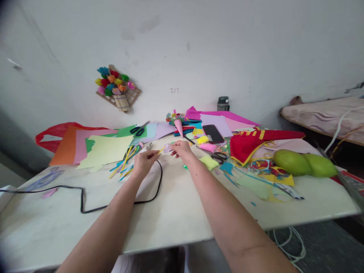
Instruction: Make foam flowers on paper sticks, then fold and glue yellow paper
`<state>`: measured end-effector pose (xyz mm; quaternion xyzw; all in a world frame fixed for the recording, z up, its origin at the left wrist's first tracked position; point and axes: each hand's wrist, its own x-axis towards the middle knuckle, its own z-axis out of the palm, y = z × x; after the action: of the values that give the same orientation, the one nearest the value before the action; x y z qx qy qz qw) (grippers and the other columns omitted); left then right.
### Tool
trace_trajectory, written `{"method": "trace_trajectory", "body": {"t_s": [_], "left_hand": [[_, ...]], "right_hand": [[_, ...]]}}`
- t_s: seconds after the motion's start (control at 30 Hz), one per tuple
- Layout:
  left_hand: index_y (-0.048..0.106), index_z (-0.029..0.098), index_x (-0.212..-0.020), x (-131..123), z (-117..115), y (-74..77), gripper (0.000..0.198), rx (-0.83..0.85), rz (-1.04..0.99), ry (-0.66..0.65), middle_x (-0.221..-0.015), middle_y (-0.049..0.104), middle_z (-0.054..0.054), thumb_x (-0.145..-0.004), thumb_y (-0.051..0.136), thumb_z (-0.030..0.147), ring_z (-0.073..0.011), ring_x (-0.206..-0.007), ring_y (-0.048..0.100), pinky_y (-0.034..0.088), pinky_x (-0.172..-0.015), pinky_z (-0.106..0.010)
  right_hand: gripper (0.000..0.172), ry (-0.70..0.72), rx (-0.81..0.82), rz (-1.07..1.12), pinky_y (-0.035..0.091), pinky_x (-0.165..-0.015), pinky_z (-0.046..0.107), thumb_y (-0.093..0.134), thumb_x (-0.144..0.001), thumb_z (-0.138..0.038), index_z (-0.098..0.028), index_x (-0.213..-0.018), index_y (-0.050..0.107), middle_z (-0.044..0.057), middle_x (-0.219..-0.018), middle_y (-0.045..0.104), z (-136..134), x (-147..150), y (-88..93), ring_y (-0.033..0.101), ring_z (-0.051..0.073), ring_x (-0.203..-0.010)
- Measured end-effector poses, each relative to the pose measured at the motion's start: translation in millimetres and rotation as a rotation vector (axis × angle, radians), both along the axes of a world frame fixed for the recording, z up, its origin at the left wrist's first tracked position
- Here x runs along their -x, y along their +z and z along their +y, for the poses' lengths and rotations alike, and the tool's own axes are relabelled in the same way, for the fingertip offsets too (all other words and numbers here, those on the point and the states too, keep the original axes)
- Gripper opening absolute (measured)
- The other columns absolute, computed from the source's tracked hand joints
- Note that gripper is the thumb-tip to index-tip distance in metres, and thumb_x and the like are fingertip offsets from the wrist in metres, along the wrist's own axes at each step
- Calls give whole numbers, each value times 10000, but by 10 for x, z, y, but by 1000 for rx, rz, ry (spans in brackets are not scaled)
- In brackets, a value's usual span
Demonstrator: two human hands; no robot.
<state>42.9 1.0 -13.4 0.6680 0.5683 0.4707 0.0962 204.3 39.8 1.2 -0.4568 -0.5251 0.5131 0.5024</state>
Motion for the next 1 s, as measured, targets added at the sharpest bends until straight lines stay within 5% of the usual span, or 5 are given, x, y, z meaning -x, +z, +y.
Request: {"method": "trace_trajectory", "body": {"t_s": [1.0], "left_hand": [[706,186,-844,-6,2,8,179,-79,259,30,-637,643,-20,-711,590,216,-110,-570,536,389,-579,-219]], "right_hand": [[73,70,-135,-21,236,-310,147,607,-652,-181,-116,-622,594,33,-679,639,-5,-11,-13,526,52,-412]]}}
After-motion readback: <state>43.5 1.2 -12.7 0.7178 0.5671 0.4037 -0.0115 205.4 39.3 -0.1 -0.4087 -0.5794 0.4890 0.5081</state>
